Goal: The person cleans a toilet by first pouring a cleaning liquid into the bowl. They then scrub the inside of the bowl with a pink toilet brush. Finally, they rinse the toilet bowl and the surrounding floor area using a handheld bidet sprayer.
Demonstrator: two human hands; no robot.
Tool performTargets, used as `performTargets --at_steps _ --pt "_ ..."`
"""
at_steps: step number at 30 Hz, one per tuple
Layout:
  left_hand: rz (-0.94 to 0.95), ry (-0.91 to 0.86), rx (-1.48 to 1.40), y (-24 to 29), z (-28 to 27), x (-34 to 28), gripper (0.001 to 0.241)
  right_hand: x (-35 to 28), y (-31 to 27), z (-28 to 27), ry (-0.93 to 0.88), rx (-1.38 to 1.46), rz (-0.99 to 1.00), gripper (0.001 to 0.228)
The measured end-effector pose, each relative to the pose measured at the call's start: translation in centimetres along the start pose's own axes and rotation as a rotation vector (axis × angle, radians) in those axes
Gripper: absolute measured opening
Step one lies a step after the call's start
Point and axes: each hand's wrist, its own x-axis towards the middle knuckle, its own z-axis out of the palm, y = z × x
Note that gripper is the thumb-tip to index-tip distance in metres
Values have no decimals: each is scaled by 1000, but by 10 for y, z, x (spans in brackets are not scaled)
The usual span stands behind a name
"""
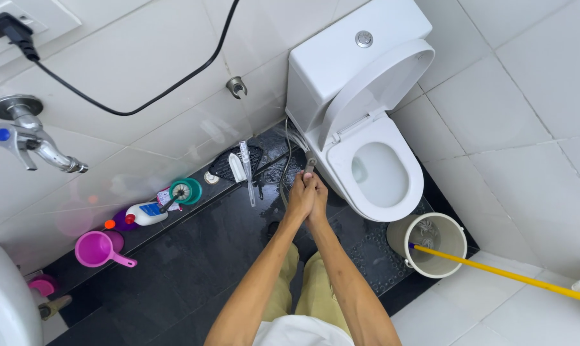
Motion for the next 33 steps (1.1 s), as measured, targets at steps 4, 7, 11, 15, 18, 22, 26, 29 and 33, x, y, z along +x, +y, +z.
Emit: performTargets --at_steps 4,7,11,15,18,22,26,29,33 --pt "100 41 70 -33 16 7 54 12 19 -22 -55 -53 -128 34" --pt "204 183 279 -46 20 9 47 13 22 -25 22 -197 -132 33" --pt "250 305 258 -42 27 -2 47 3 8 -24 48 -117 -77 29" --pt "-5 169 -315 -36 28 -13 59 2 16 -43 6 -211 -99 24" --pt "-103 56 -546 -36 20 -28 58 -14 9 -42 -61 -244 -77 25" --pt "-122 18 -549 -37 25 -51 54 -23 12 -46 -96 -201 -92 20" --pt "-107 22 -449 -50 24 -64 54 -44 30 -58 -66 -174 -53 22" --pt "-73 9 -464 -69 28 -67 55 -58 27 -57 -115 -149 -139 20" --pt "-36 52 -452 -78 18 -63 54 -63 38 -47 -79 -201 -165 18"
